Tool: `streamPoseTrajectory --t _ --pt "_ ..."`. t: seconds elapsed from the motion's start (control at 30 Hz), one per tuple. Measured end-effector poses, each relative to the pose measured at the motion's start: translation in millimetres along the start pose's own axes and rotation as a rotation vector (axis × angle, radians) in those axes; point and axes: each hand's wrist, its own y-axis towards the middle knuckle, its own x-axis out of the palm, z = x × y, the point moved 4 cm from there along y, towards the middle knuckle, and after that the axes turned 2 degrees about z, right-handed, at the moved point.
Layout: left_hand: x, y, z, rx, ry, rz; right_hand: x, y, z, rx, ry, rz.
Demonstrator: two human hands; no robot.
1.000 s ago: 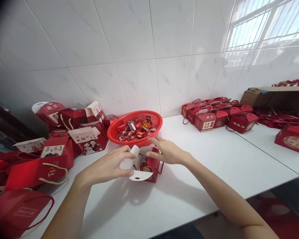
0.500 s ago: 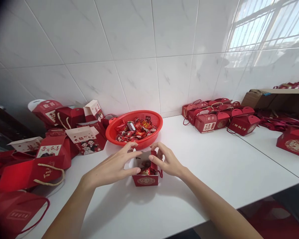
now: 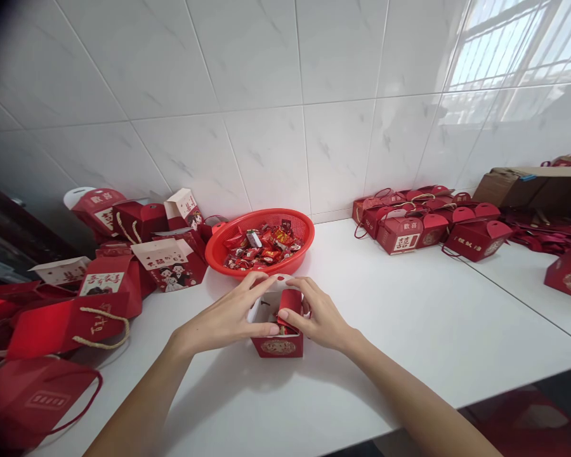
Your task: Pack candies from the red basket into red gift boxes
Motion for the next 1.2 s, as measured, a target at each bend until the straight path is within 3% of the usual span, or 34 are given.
streamPoseTrajectory --t 0.33,0.57,0.87,1.1,1.2 --pt "0.4 2.0 8.3 0.044 -0.149 -0.014 2.0 -2.4 7.3 0.021 -0.023 0.002" --pt "4.3 6.4 7.3 0.049 -0.133 -0.031 5.2 -3.7 7.4 0.015 -0.006 -0.014" --pt "-8.1 -0.2 2.6 0.065 -0.190 -0.109 6.0 -3.7 8.7 0.007 0.024 0.002" --pt "-2.5 5.6 2.8 0.085 -0.193 -0.010 6.0 -2.6 5.6 -0.039 0.060 0.024" --pt "0.4 7.7 1.5 0.063 -0.180 0.023 4.6 -2.3 7.3 0.008 0.092 0.056"
